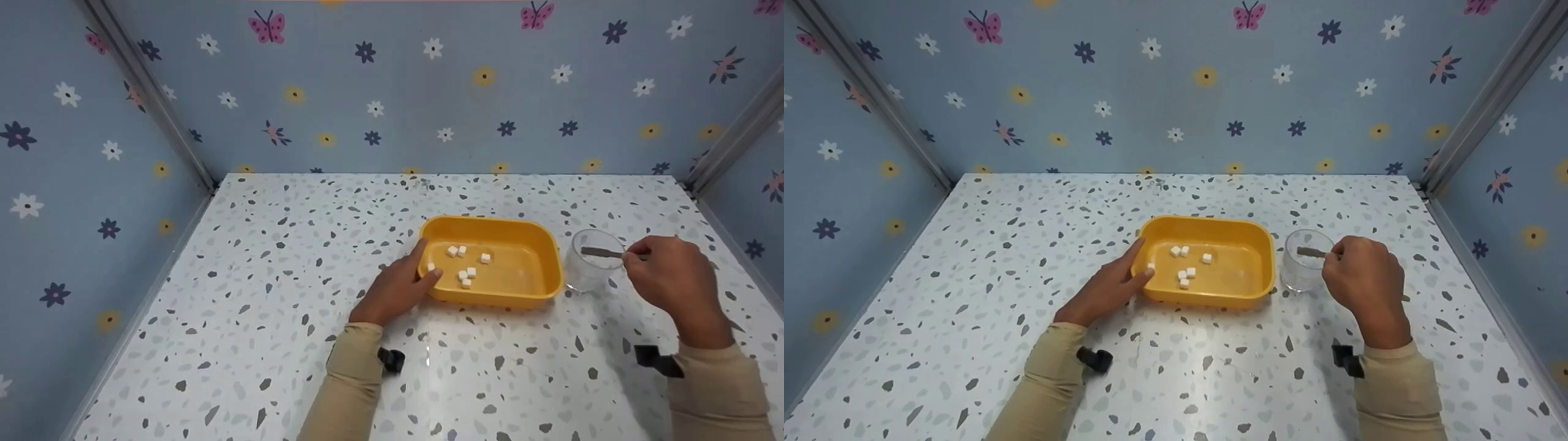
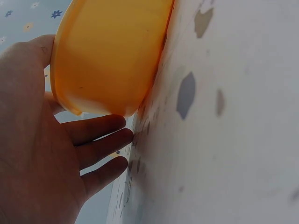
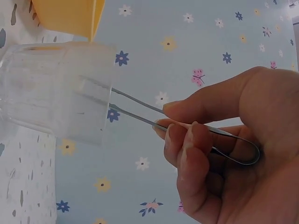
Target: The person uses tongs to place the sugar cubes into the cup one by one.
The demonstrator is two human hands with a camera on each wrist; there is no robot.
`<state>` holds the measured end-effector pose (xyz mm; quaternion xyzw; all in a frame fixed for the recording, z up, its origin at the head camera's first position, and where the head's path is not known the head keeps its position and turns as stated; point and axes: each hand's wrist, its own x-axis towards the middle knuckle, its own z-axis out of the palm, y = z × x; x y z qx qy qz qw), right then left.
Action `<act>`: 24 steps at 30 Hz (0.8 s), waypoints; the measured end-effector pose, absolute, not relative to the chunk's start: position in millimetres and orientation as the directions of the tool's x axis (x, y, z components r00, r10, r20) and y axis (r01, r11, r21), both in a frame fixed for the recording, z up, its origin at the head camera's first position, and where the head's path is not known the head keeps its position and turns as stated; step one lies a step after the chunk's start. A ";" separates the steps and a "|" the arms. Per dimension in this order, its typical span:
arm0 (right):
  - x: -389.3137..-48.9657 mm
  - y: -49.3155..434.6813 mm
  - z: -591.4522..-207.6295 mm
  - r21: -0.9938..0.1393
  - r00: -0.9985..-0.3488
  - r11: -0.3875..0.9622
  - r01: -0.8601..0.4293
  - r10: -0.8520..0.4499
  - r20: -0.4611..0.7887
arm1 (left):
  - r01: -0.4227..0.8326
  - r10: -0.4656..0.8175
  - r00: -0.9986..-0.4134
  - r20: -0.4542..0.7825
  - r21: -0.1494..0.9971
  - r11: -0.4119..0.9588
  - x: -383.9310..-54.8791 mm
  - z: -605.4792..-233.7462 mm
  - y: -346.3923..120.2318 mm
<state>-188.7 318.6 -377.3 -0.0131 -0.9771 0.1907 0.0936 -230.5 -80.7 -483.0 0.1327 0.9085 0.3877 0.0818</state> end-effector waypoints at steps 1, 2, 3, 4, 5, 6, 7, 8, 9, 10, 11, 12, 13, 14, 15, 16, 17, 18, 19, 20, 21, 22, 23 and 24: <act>-189.1 318.5 -378.3 -0.375 -0.982 0.927 -0.013 0.059 0.178 | 0.174 0.304 -0.951 -0.049 0.728 0.663 -230.5 -483.0 -80.7; -189.6 318.3 -379.2 -0.374 -0.983 0.927 -0.013 0.057 0.176 | 0.173 0.304 -0.951 -0.050 0.729 0.663 -230.5 -483.1 -80.7; -190.0 318.0 -380.0 -0.374 -0.983 0.927 -0.014 0.055 0.174 | 0.173 0.304 -0.951 -0.050 0.731 0.660 -230.4 -483.0 -80.7; -190.4 317.9 -380.7 -0.373 -0.984 0.928 -0.016 0.053 0.173 | 0.174 0.305 -0.951 -0.049 0.732 0.659 -230.3 -482.9 -80.8; -190.9 317.6 -381.3 -0.373 -0.984 0.928 -0.017 0.051 0.172 | 0.176 0.306 -0.951 -0.047 0.732 0.658 -230.2 -482.9 -81.0; -191.3 317.4 -381.9 -0.372 -0.984 0.928 -0.018 0.049 0.171 | 0.177 0.307 -0.951 -0.047 0.732 0.658 -230.1 -482.8 -81.1; -191.8 317.0 -382.5 -0.372 -0.984 0.928 -0.018 0.049 0.169 | 0.178 0.308 -0.950 -0.046 0.731 0.659 -230.1 -482.7 -81.1; -192.2 316.6 -383.0 -0.373 -0.985 0.928 -0.017 0.049 0.166 | 0.179 0.309 -0.950 -0.046 0.729 0.660 -230.2 -482.7 -81.1; -192.5 316.3 -383.6 -0.372 -0.985 0.928 -0.017 0.048 0.165 | 0.180 0.309 -0.950 -0.047 0.728 0.662 -230.4 -482.7 -81.1; -192.9 316.0 -384.1 -0.372 -0.985 0.928 -0.019 0.047 0.166 | 0.181 0.310 -0.950 -0.047 0.726 0.664 -230.5 -482.8 -81.1; -193.1 315.7 -384.6 -0.372 -0.985 0.928 -0.020 0.045 0.166 | 0.180 0.309 -0.950 -0.049 0.724 0.666 -230.6 -482.9 -81.1; -193.3 315.5 -385.2 -0.373 -0.985 0.928 -0.021 0.044 0.164 | 0.179 0.309 -0.950 -0.050 0.722 0.668 -230.6 -483.1 -81.1; -193.4 315.2 -385.7 -0.373 -0.986 0.928 -0.022 0.042 0.161 | 0.178 0.308 -0.950 -0.052 0.721 0.669 -230.8 -483.3 -81.1; -193.4 315.1 -386.1 -0.372 -0.986 0.928 -0.023 0.039 0.160 | 0.177 0.307 -0.950 -0.053 0.721 0.670 -230.9 -483.6 -81.2; -193.5 315.1 -386.6 -0.371 -0.987 0.928 -0.025 0.036 0.158 | 0.178 0.307 -0.950 -0.051 0.720 0.671 -231.0 -483.7 -81.2; -193.5 315.0 -386.9 -0.372 -0.987 0.928 -0.026 0.034 0.155 | 0.178 0.307 -0.950 -0.051 0.720 0.671 -231.1 -483.9 -81.3; -193.6 315.0 -387.3 -0.372 -0.988 0.928 -0.027 0.032 0.152 | 0.177 0.306 -0.951 -0.051 0.720 0.671 -231.1 -484.1 -81.4; -193.7 314.9 -387.6 -0.372 -0.988 0.928 -0.027 0.031 0.149 | 0.179 0.307 -0.950 -0.050 0.720 0.670 -231.2 -484.3 -81.5; -193.8 314.8 -387.7 -0.372 -0.988 0.928 -0.027 0.030 0.148 | 0.180 0.308 -0.950 -0.049 0.721 0.669 -231.4 -484.4 -81.4; -193.9 314.8 -387.9 -0.373 -0.989 0.927 -0.027 0.030 0.147 | 0.182 0.309 -0.950 -0.048 0.720 0.670 -231.6 -484.5 -81.5; -194.1 314.9 -388.0 -0.374 -0.989 0.927 -0.029 0.028 0.146 | 0.188 0.313 -0.949 -0.042 0.720 0.668 -231.8 -484.5 -81.4; -194.3 314.9 -388.1 -0.374 -0.989 0.927 -0.030 0.026 0.145 | 0.193 0.317 -0.948 -0.039 0.720 0.667 -231.9 -484.7 -81.4; -194.5 315.0 -388.2 -0.372 -0.989 0.927 -0.033 0.023 0.146 | 0.199 0.320 -0.947 -0.034 0.720 0.665 -231.9 -484.6 -81.5; -194.6 315.1 -388.3 -0.371 -0.989 0.928 -0.034 0.021 0.145 | 0.204 0.323 -0.946 -0.029 0.719 0.664 -232.0 -484.7 -81.4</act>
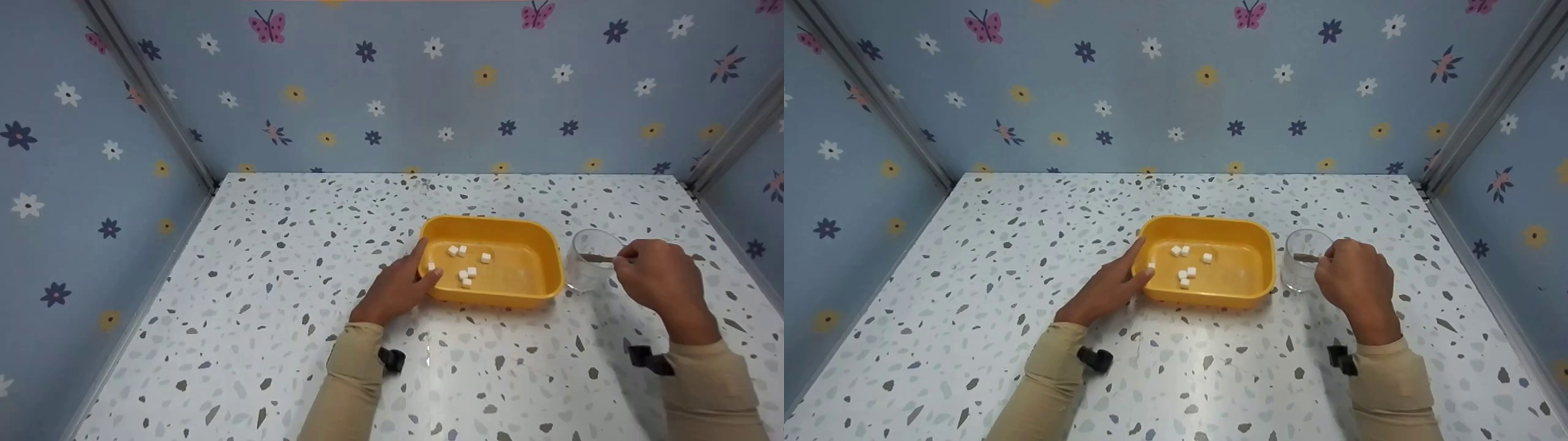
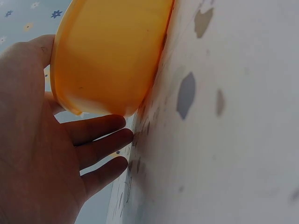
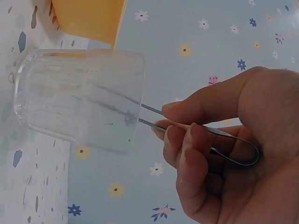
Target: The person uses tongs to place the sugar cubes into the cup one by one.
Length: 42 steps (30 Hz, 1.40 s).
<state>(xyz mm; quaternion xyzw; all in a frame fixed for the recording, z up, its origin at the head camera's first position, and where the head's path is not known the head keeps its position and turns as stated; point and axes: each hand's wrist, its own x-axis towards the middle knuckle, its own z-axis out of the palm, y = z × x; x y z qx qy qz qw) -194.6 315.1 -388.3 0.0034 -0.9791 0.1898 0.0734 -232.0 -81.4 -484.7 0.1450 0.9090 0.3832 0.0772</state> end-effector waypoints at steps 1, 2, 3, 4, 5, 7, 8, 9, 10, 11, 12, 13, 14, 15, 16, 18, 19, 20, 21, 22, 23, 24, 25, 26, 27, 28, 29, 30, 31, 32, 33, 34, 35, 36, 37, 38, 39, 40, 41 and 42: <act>-194.8 315.1 -388.4 -0.370 -0.989 0.928 -0.036 0.019 0.144 | 0.209 0.324 -0.946 -0.025 0.718 0.664 -232.1 -484.7 -81.4; -194.9 315.2 -388.5 -0.368 -0.990 0.929 -0.037 0.017 0.142 | 0.213 0.326 -0.945 -0.021 0.717 0.664 -232.1 -484.7 -81.3; -195.0 315.3 -388.6 -0.368 -0.990 0.929 -0.039 0.014 0.142 | 0.216 0.327 -0.945 -0.018 0.717 0.663 -232.2 -484.7 -81.3; -195.1 315.3 -388.7 -0.367 -0.990 0.929 -0.039 0.014 0.142 | 0.215 0.326 -0.945 -0.018 0.716 0.664 -232.1 -484.7 -81.2; -195.2 315.3 -388.8 -0.367 -0.990 0.930 -0.039 0.014 0.142 | 0.215 0.324 -0.946 -0.018 0.716 0.664 -232.1 -484.6 -81.1; -195.2 315.2 -388.9 -0.368 -0.990 0.929 -0.039 0.015 0.142 | 0.213 0.322 -0.947 -0.018 0.716 0.665 -232.3 -484.9 -81.0; -195.1 315.1 -388.8 -0.369 -0.990 0.929 -0.039 0.016 0.144 | 0.213 0.322 -0.947 -0.017 0.717 0.664 -232.2 -484.9 -81.0; -195.1 315.1 -388.7 -0.370 -0.989 0.928 -0.038 0.017 0.145 | 0.212 0.321 -0.947 -0.018 0.717 0.664 -232.1 -485.0 -81.0; -195.0 315.1 -388.6 -0.371 -0.989 0.928 -0.037 0.019 0.145 | 0.211 0.320 -0.947 -0.018 0.717 0.664 -232.0 -485.0 -81.1; -194.9 315.1 -388.4 -0.372 -0.989 0.928 -0.035 0.021 0.145 | 0.210 0.320 -0.947 -0.018 0.718 0.663 -232.0 -485.0 -81.1; -194.7 315.3 -388.1 -0.373 -0.989 0.927 -0.033 0.023 0.146 | 0.209 0.319 -0.948 -0.019 0.718 0.664 -232.0 -485.2 -81.1; -194.5 315.4 -387.9 -0.373 -0.989 0.927 -0.032 0.025 0.147 | 0.208 0.318 -0.948 -0.020 0.718 0.664 -232.1 -485.3 -81.1; -194.5 315.6 -387.6 -0.373 -0.989 0.928 -0.030 0.027 0.147 | 0.207 0.317 -0.948 -0.020 0.719 0.664 -232.1 -485.4 -81.2; -194.4 315.8 -387.3 -0.371 -0.988 0.928 -0.029 0.029 0.149 | 0.207 0.317 -0.948 -0.020 0.719 0.663 -232.4 -485.7 -81.2; -194.4 315.9 -387.0 -0.371 -0.988 0.928 -0.028 0.030 0.150 | 0.206 0.316 -0.949 -0.019 0.720 0.663 -232.4 -485.7 -81.1; -194.5 316.2 -386.6 -0.369 -0.988 0.929 -0.027 0.032 0.151 | 0.204 0.315 -0.949 -0.021 0.719 0.664 -232.4 -486.0 -81.1; -194.7 316.1 -386.3 -0.368 -0.988 0.930 -0.023 0.035 0.152 | 0.204 0.315 -0.949 -0.021 0.720 0.664 -232.4 -486.1 -81.3; -194.8 316.0 -386.0 -0.367 -0.988 0.930 -0.020 0.039 0.152 | 0.205 0.316 -0.949 -0.021 0.721 0.662 -232.3 -486.2 -81.4; -194.9 315.8 -385.6 -0.367 -0.987 0.930 -0.018 0.041 0.154 | 0.205 0.316 -0.948 -0.021 0.721 0.662 -232.3 -486.2 -81.4; -194.9 315.6 -385.2 -0.367 -0.987 0.930 -0.015 0.044 0.153 | 0.204 0.316 -0.948 -0.023 0.720 0.664 -232.1 -486.2 -81.4; -194.8 315.4 -384.8 -0.367 -0.987 0.930 -0.013 0.047 0.153 | 0.202 0.316 -0.948 -0.025 0.720 0.664 -232.0 -486.3 -81.6; -194.7 315.2 -384.3 -0.366 -0.987 0.931 -0.009 0.050 0.152 | 0.203 0.317 -0.948 -0.025 0.721 0.663 -232.0 -486.4 -81.7; -194.5 314.9 -383.9 -0.365 -0.987 0.931 -0.008 0.052 0.153 | 0.200 0.316 -0.948 -0.027 0.721 0.663 -231.8 -486.2 -81.7; -194.1 314.7 -383.4 -0.365 -0.987 0.931 -0.007 0.053 0.154 | 0.198 0.315 -0.949 -0.029 0.721 0.664 -231.7 -486.0 -81.8; -193.7 314.6 -383.0 -0.367 -0.986 0.930 -0.007 0.054 0.155 | 0.199 0.315 -0.949 -0.027 0.722 0.662 -231.5 -485.9 -81.8; -193.2 314.5 -382.7 -0.369 -0.986 0.929 -0.005 0.056 0.156 | 0.201 0.316 -0.948 -0.026 0.723 0.661 -231.3 -485.7 -81.8; -192.8 314.3 -382.4 -0.370 -0.986 0.929 -0.004 0.058 0.158 | 0.202 0.317 -0.948 -0.023 0.725 0.659 -231.1 -485.7 -81.9; -192.4 314.2 -382.1 -0.372 -0.985 0.928 -0.002 0.062 0.160 | 0.205 0.318 -0.948 -0.020 0.725 0.658 -231.0 -485.7 -81.9; -192.0 314.2 -381.8 -0.375 -0.985 0.927 0.000 0.066 0.161 | 0.207 0.319 -0.948 -0.018 0.725 0.657 -230.9 -485.5 -81.9; -191.5 314.2 -381.3 -0.379 -0.984 0.926 0.004 0.070 0.162 | 0.208 0.320 -0.947 -0.017 0.725 0.657 -230.9 -485.5 -81.9; -191.0 314.3 -380.8 -0.382 -0.984 0.924 0.008 0.074 0.160 | 0.210 0.320 -0.947 -0.016 0.725 0.656 -230.9 -485.5 -81.8; -190.6 314.4 -380.3 -0.383 -0.984 0.924 0.014 0.080 0.157 | 0.206 0.318 -0.948 -0.020 0.724 0.659 -231.0 -485.5 -81.8; -190.0 314.6 -379.7 -0.383 -0.984 0.924 0.020 0.085 0.154 | 0.203 0.318 -0.948 -0.023 0.724 0.659 -231.0 -485.5 -81.7; -189.3 314.8 -378.9 -0.384 -0.985 0.923 0.026 0.090 0.150 | 0.202 0.317 -0.948 -0.025 0.724 0.660 -231.1 -485.4 -81.6; -188.5 315.5 -378.0 -0.384 -0.985 0.923 0.029 0.092 0.146 | 0.199 0.316 -0.948 -0.028 0.723 0.662 -231.1 -485.4 -81.5; -187.7 315.7 -377.1 -0.383 -0.985 0.923 0.031 0.094 0.145 | 0.199 0.316 -0.948 -0.029 0.721 0.664 -231.3 -485.4 -81.5; -186.9 315.8 -376.3 -0.382 -0.985 0.924 0.032 0.094 0.146 | 0.199 0.316 -0.948 -0.030 0.720 0.665 -231.3 -485.4 -81.4; -186.1 315.9 -375.5 -0.381 -0.984 0.924 0.030 0.094 0.150 | 0.197 0.314 -0.949 -0.032 0.719 0.667 -231.3 -485.3 -81.4; -185.4 316.2 -374.5 -0.380 -0.984 0.924 0.028 0.093 0.153 | 0.197 0.314 -0.949 -0.032 0.718 0.668 -231.4 -485.3 -81.3; -184.8 316.1 -373.8 -0.380 -0.983 0.925 0.024 0.091 0.159 | 0.196 0.312 -0.949 -0.032 0.715 0.671 -231.5 -485.4 -81.3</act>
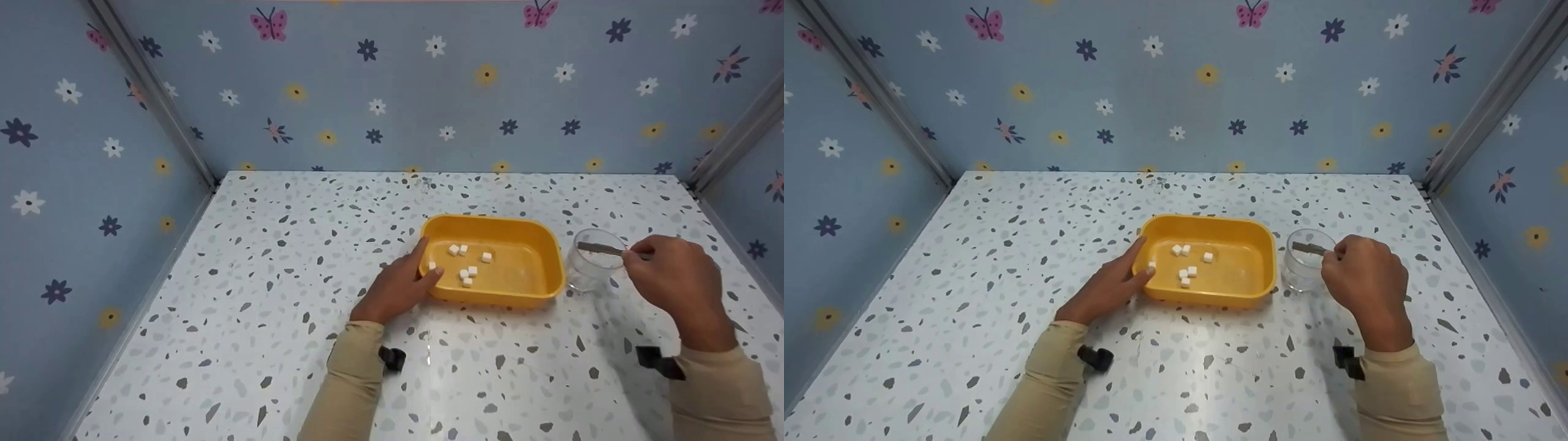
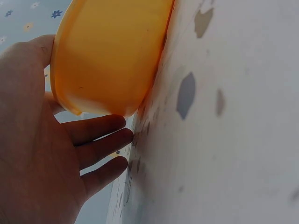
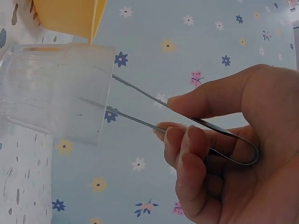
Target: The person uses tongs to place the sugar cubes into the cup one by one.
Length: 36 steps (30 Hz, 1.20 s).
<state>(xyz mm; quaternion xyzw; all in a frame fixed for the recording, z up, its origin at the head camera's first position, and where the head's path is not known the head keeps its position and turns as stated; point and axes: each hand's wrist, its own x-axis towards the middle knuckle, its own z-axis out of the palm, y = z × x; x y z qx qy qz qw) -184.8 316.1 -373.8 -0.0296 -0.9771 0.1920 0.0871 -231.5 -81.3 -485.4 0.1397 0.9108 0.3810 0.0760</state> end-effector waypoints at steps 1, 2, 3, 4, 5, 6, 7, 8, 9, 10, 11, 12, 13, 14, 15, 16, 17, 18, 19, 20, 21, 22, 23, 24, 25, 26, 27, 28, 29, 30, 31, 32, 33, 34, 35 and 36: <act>-184.3 315.9 -373.3 -0.381 -0.982 0.924 0.021 0.090 0.164 | 0.196 0.311 -0.950 -0.033 0.713 0.673 -231.5 -485.5 -81.2; -183.8 315.2 -372.8 -0.381 -0.981 0.924 0.020 0.092 0.171 | 0.196 0.310 -0.950 -0.033 0.712 0.674 -231.6 -485.6 -81.2; -183.3 314.9 -372.4 -0.382 -0.980 0.924 0.019 0.093 0.177 | 0.193 0.309 -0.951 -0.034 0.713 0.675 -231.6 -485.8 -81.2; -182.9 314.5 -372.0 -0.383 -0.979 0.924 0.019 0.095 0.182 | 0.192 0.308 -0.951 -0.035 0.713 0.674 -231.5 -485.9 -81.3; -182.5 314.1 -371.6 -0.383 -0.978 0.923 0.018 0.097 0.187 | 0.193 0.309 -0.951 -0.034 0.714 0.673 -231.4 -486.1 -81.5; -182.0 313.5 -371.5 -0.383 -0.976 0.924 0.017 0.099 0.194 | 0.193 0.308 -0.951 -0.034 0.715 0.672 -231.4 -486.3 -81.6; -181.6 313.0 -371.1 -0.383 -0.975 0.924 0.017 0.100 0.199 | 0.192 0.308 -0.951 -0.033 0.717 0.670 -231.2 -486.3 -81.7; -181.1 312.5 -370.6 -0.382 -0.974 0.924 0.018 0.103 0.203 | 0.193 0.309 -0.951 -0.032 0.718 0.668 -231.1 -486.4 -81.9; -180.7 312.0 -370.2 -0.382 -0.973 0.924 0.020 0.106 0.206 | 0.196 0.310 -0.950 -0.029 0.720 0.666 -231.1 -486.5 -82.1; -180.2 311.4 -369.8 -0.382 -0.972 0.924 0.024 0.110 0.206 | 0.198 0.312 -0.950 -0.026 0.720 0.665 -231.0 -486.6 -82.2; -179.8 310.6 -369.3 -0.380 -0.972 0.925 0.030 0.117 0.206 | 0.201 0.313 -0.949 -0.024 0.721 0.663 -230.9 -486.6 -82.4; -179.2 309.7 -368.8 -0.379 -0.971 0.925 0.037 0.124 0.206 | 0.202 0.314 -0.949 -0.023 0.720 0.663 -230.8 -486.7 -82.5; -178.8 308.8 -368.3 -0.378 -0.969 0.925 0.044 0.131 0.207 | 0.204 0.316 -0.948 -0.021 0.721 0.662 -230.7 -486.6 -82.6; -178.4 307.9 -367.9 -0.377 -0.968 0.925 0.049 0.137 0.210 | 0.207 0.318 -0.948 -0.020 0.721 0.661 -230.5 -486.5 -82.7; -178.1 307.0 -367.5 -0.379 -0.966 0.924 0.051 0.141 0.216 | 0.205 0.317 -0.948 -0.021 0.722 0.660 -230.4 -486.3 -82.8; -177.5 306.3 -367.2 -0.382 -0.964 0.923 0.047 0.143 0.226 | 0.201 0.316 -0.949 -0.025 0.723 0.661 -230.2 -485.9 -82.7; -177.0 305.6 -366.9 -0.387 -0.961 0.921 0.040 0.142 0.238 | 0.198 0.314 -0.949 -0.027 0.724 0.661 -230.1 -485.6 -82.8; -176.7 305.0 -366.7 -0.394 -0.958 0.918 0.031 0.140 0.250 | 0.195 0.313 -0.949 -0.029 0.725 0.660 -229.9 -485.4 -82.8; -176.5 304.3 -366.7 -0.402 -0.955 0.916 0.022 0.137 0.262 | 0.191 0.310 -0.950 -0.032 0.726 0.660 -229.8 -485.1 -82.8; -176.3 303.7 -366.7 -0.409 -0.953 0.912 0.012 0.135 0.272 | 0.185 0.307 -0.951 -0.037 0.727 0.661 -229.5 -484.9 -82.8; -176.2 303.1 -366.8 -0.415 -0.951 0.910 0.005 0.132 0.280 | 0.179 0.304 -0.952 -0.043 0.727 0.663 -229.4 -484.6 -82.7; -176.2 302.3 -366.9 -0.419 -0.950 0.908 0.001 0.132 0.284 | 0.175 0.302 -0.952 -0.047 0.726 0.665 -229.3 -484.5 -82.6; -176.5 301.4 -367.2 -0.422 -0.949 0.907 0.002 0.135 0.285 | 0.173 0.301 -0.952 -0.049 0.725 0.666 -229.1 -484.3 -82.5; -176.8 300.6 -367.5 -0.422 -0.948 0.907 0.004 0.138 0.286 | 0.171 0.300 -0.952 -0.052 0.725 0.668 -228.9 -484.1 -82.3; -177.0 299.7 -367.9 -0.422 -0.947 0.907 0.005 0.140 0.289 | 0.167 0.298 -0.953 -0.056 0.724 0.670 -228.8 -483.8 -82.0; -177.2 298.9 -368.3 -0.420 -0.946 0.908 0.006 0.141 0.291 | 0.167 0.297 -0.953 -0.055 0.723 0.670 -228.8 -483.8 -81.7; -177.3 298.0 -368.8 -0.417 -0.945 0.909 0.008 0.143 0.294 | 0.167 0.297 -0.953 -0.055 0.723 0.670 -228.8 -483.6 -81.3; -177.5 297.0 -369.3 -0.415 -0.944 0.910 0.007 0.143 0.298 | 0.168 0.296 -0.954 -0.053 0.723 0.670 -228.9 -483.5 -81.1; -177.7 296.1 -369.7 -0.413 -0.942 0.911 0.005 0.143 0.305 | 0.169 0.297 -0.954 -0.052 0.724 0.669 -229.1 -483.4 -80.8; -177.7 295.1 -370.2 -0.411 -0.939 0.911 0.001 0.142 0.312 | 0.171 0.298 -0.953 -0.049 0.725 0.667 -229.3 -483.4 -80.6; -177.8 294.2 -370.6 -0.410 -0.937 0.912 -0.005 0.140 0.321 | 0.173 0.299 -0.953 -0.047 0.726 0.666 -229.6 -483.4 -80.4; -178.1 293.3 -371.1 -0.409 -0.935 0.912 -0.010 0.137 0.328 | 0.176 0.301 -0.953 -0.045 0.725 0.666 -229.9 -483.3 -80.3; -178.4 292.4 -371.6 -0.410 -0.933 0.912 -0.016 0.134 0.335 | 0.177 0.301 -0.953 -0.044 0.724 0.667 -230.0 -483.2 -80.3; -178.7 291.6 -372.1 -0.412 -0.930 0.911 -0.023 0.131 0.342 | 0.178 0.302 -0.952 -0.045 0.722 0.668 -230.2 -483.1 -80.3; -179.1 290.7 -372.7 -0.413 -0.929 0.910 -0.030 0.127 0.348 | 0.178 0.303 -0.952 -0.046 0.721 0.669 -230.2 -483.0 -80.2; -179.7 289.7 -373.4 -0.415 -0.928 0.909 -0.036 0.124 0.352 | 0.178 0.303 -0.952 -0.047 0.720 0.671 -230.2 -483.0 -80.3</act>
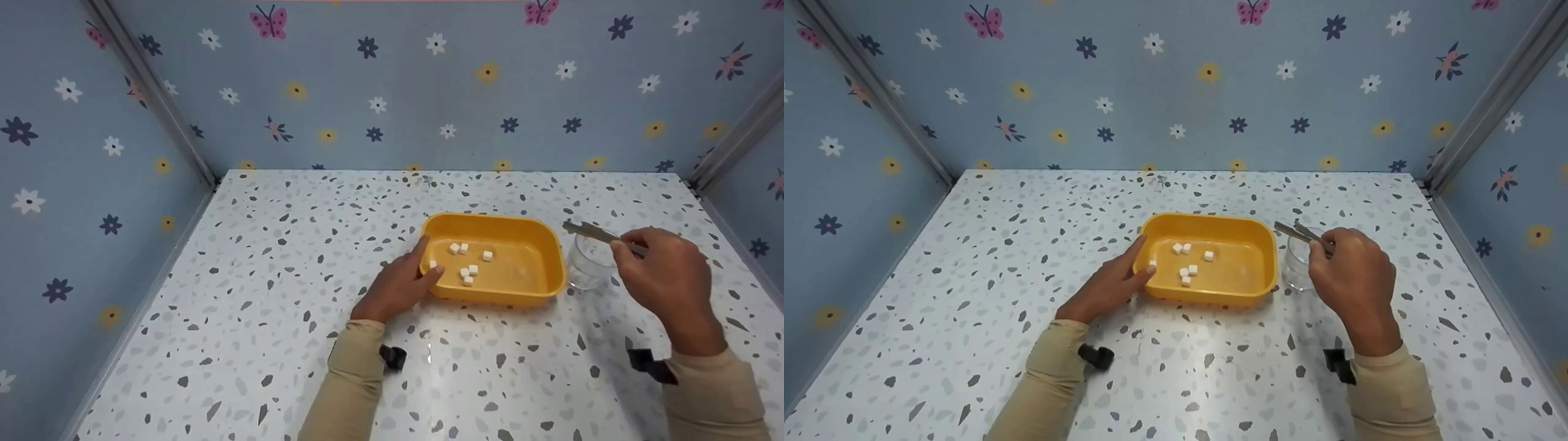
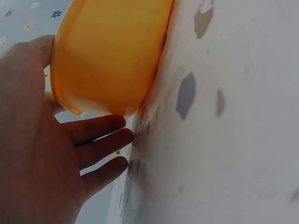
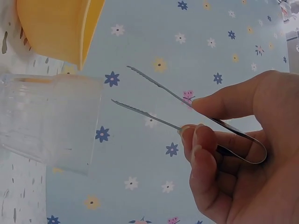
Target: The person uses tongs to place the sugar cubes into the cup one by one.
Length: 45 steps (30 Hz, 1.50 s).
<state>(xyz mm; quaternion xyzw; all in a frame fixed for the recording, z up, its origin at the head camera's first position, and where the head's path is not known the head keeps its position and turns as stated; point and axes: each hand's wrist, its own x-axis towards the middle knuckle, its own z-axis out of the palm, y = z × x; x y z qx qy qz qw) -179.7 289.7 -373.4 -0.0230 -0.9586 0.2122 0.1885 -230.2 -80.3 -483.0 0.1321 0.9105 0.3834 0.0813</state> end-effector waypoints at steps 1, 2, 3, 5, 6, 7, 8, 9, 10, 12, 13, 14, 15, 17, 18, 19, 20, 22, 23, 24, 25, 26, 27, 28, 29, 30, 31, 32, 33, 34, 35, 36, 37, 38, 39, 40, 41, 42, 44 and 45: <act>-180.4 288.5 -374.3 -0.417 -0.928 0.908 -0.041 0.120 0.354 | 0.176 0.301 -0.952 -0.049 0.718 0.673 -230.2 -483.0 -80.4; -181.1 287.1 -375.2 -0.418 -0.929 0.907 -0.043 0.118 0.352 | 0.173 0.299 -0.953 -0.052 0.718 0.675 -230.2 -482.9 -80.5; -181.5 285.7 -376.0 -0.419 -0.929 0.907 -0.047 0.114 0.352 | 0.168 0.297 -0.953 -0.056 0.718 0.675 -230.1 -482.9 -80.6; -182.6 282.9 -377.7 -0.417 -0.933 0.907 -0.049 0.107 0.343 | 0.166 0.294 -0.954 -0.058 0.717 0.677 -230.1 -482.9 -80.6; -182.9 281.4 -378.4 -0.417 -0.935 0.908 -0.051 0.104 0.340 | 0.167 0.295 -0.954 -0.056 0.716 0.677 -230.2 -483.0 -80.8; -183.1 280.2 -379.3 -0.415 -0.936 0.908 -0.053 0.100 0.339 | 0.170 0.297 -0.953 -0.054 0.716 0.677 -230.1 -482.9 -81.0; -183.3 279.2 -380.1 -0.413 -0.936 0.909 -0.056 0.096 0.338 | 0.173 0.299 -0.953 -0.052 0.716 0.677 -230.0 -482.9 -81.1; -183.4 278.4 -381.1 -0.412 -0.935 0.909 -0.066 0.088 0.344 | 0.179 0.303 -0.952 -0.046 0.718 0.672 -230.0 -483.1 -81.3; -183.6 277.7 -382.2 -0.410 -0.933 0.909 -0.074 0.082 0.350 | 0.187 0.308 -0.951 -0.039 0.721 0.667 -230.0 -483.2 -81.5; -184.1 276.1 -384.7 -0.407 -0.928 0.909 -0.095 0.067 0.366 | 0.197 0.315 -0.949 -0.028 0.726 0.659 -229.9 -483.5 -82.1; -184.5 275.4 -386.3 -0.405 -0.926 0.908 -0.106 0.059 0.373 | 0.200 0.317 -0.948 -0.025 0.728 0.656 -229.8 -483.7 -82.3; -185.0 274.5 -387.8 -0.405 -0.926 0.907 -0.114 0.051 0.375 | 0.202 0.320 -0.947 -0.022 0.731 0.652 -229.7 -483.8 -82.5; -185.5 273.5 -389.3 -0.407 -0.925 0.905 -0.124 0.043 0.378 | 0.204 0.321 -0.947 -0.020 0.733 0.648 -229.7 -483.8 -82.7; -186.7 270.9 -391.6 -0.409 -0.927 0.903 -0.134 0.032 0.373 | 0.203 0.319 -0.947 -0.021 0.731 0.651 -229.6 -484.1 -83.1; -187.2 269.5 -392.7 -0.410 -0.929 0.902 -0.138 0.026 0.370 | 0.203 0.320 -0.947 -0.022 0.731 0.651 -229.4 -483.9 -83.0; -187.7 268.1 -393.9 -0.410 -0.930 0.901 -0.141 0.020 0.366 | 0.202 0.319 -0.948 -0.023 0.731 0.652 -229.3 -483.9 -83.1; -188.0 266.7 -394.7 -0.410 -0.932 0.900 -0.144 0.016 0.363 | 0.200 0.318 -0.948 -0.025 0.730 0.654 -229.1 -483.9 -83.1; -189.0 263.9 -396.8 -0.408 -0.934 0.900 -0.152 0.005 0.358 | 0.199 0.317 -0.948 -0.026 0.729 0.655 -228.9 -483.9 -82.9; -189.3 262.6 -398.0 -0.409 -0.935 0.899 -0.155 -0.001 0.353 | 0.198 0.316 -0.948 -0.028 0.729 0.656 -228.7 -483.8 -82.7; -189.5 261.3 -399.3 -0.411 -0.937 0.897 -0.161 -0.009 0.348 | 0.196 0.315 -0.948 -0.029 0.728 0.657 -228.6 -483.6 -82.5; -189.7 259.9 -400.4 -0.411 -0.939 0.896 -0.166 -0.016 0.345 | 0.194 0.313 -0.949 -0.031 0.727 0.658 -228.6 -483.4 -82.4; -189.7 258.5 -401.0 -0.413 -0.940 0.895 -0.168 -0.019 0.341 | 0.192 0.312 -0.949 -0.032 0.727 0.659 -228.6 -483.0 -82.3; -189.7 257.1 -401.9 -0.414 -0.942 0.894 -0.169 -0.022 0.336 | 0.191 0.312 -0.950 -0.032 0.728 0.658 -228.6 -482.7 -82.0; -189.6 255.5 -402.5 -0.415 -0.943 0.894 -0.169 -0.024 0.333 | 0.189 0.311 -0.950 -0.035 0.728 0.659 -228.7 -482.4 -81.8; -189.3 254.0 -403.1 -0.415 -0.944 0.893 -0.171 -0.027 0.330 | 0.186 0.309 -0.950 -0.037 0.728 0.660 -228.7 -482.0 -81.7; -189.2 252.4 -403.8 -0.416 -0.944 0.893 -0.174 -0.031 0.329 | 0.184 0.307 -0.951 -0.040 0.725 0.663 -228.8 -481.8 -81.7; -189.0 250.9 -404.4 -0.415 -0.945 0.893 -0.173 -0.032 0.326 | 0.181 0.305 -0.952 -0.042 0.724 0.666 -228.9 -481.7 -81.7; -188.8 249.3 -405.4 -0.416 -0.945 0.892 -0.176 -0.035 0.325 | 0.179 0.304 -0.952 -0.044 0.723 0.667 -228.9 -481.7 -81.8; -189.0 247.9 -406.6 -0.413 -0.942 0.891 -0.189 -0.046 0.332 | 0.179 0.304 -0.952 -0.045 0.722 0.669 -229.0 -481.6 -81.8; -189.1 246.3 -407.7 -0.413 -0.940 0.889 -0.200 -0.056 0.336 | 0.180 0.303 -0.952 -0.045 0.720 0.670 -229.0 -481.6 -81.9; -189.4 244.8 -409.0 -0.413 -0.938 0.885 -0.213 -0.068 0.339 | 0.181 0.303 -0.952 -0.043 0.718 0.672 -229.1 -481.6 -82.0; -189.7 243.3 -410.5 -0.414 -0.936 0.882 -0.226 -0.078 0.343 | 0.184 0.304 -0.952 -0.041 0.717 0.672 -229.1 -481.6 -82.1; -190.2 241.8 -412.1 -0.413 -0.934 0.880 -0.236 -0.088 0.346 | 0.185 0.304 -0.952 -0.039 0.718 0.671 -229.1 -481.4 -82.1; -190.6 240.5 -413.8 -0.411 -0.931 0.877 -0.249 -0.100 0.352 | 0.186 0.305 -0.952 -0.038 0.718 0.671 -229.1 -481.5 -82.2; -191.1 239.4 -415.4 -0.409 -0.928 0.874 -0.260 -0.109 0.357 | 0.188 0.305 -0.952 -0.036 0.718 0.671 -229.3 -481.7 -82.0; -191.5 238.3 -417.1 -0.410 -0.927 0.872 -0.266 -0.115 0.356 | 0.188 0.305 -0.952 -0.035 0.719 0.669 -229.5 -482.1 -81.9; -191.9 237.5 -418.9 -0.409 -0.925 0.871 -0.274 -0.123 0.359 | 0.188 0.304 -0.952 -0.036 0.718 0.671 -229.6 -482.3 -81.9; -192.3 236.8 -420.6 -0.407 -0.923 0.869 -0.280 -0.128 0.363 | 0.187 0.304 -0.952 -0.037 0.717 0.672 -229.9 -482.5 -81.9; -193.1 235.4 -423.8 -0.404 -0.919 0.866 -0.294 -0.139 0.369 | 0.187 0.304 -0.952 -0.038 0.714 0.674 -230.5 -483.0 -81.7; -193.5 234.7 -425.2 -0.403 -0.917 0.865 -0.299 -0.144 0.372 | 0.187 0.303 -0.952 -0.037 0.714 0.675 -230.9 -483.1 -81.5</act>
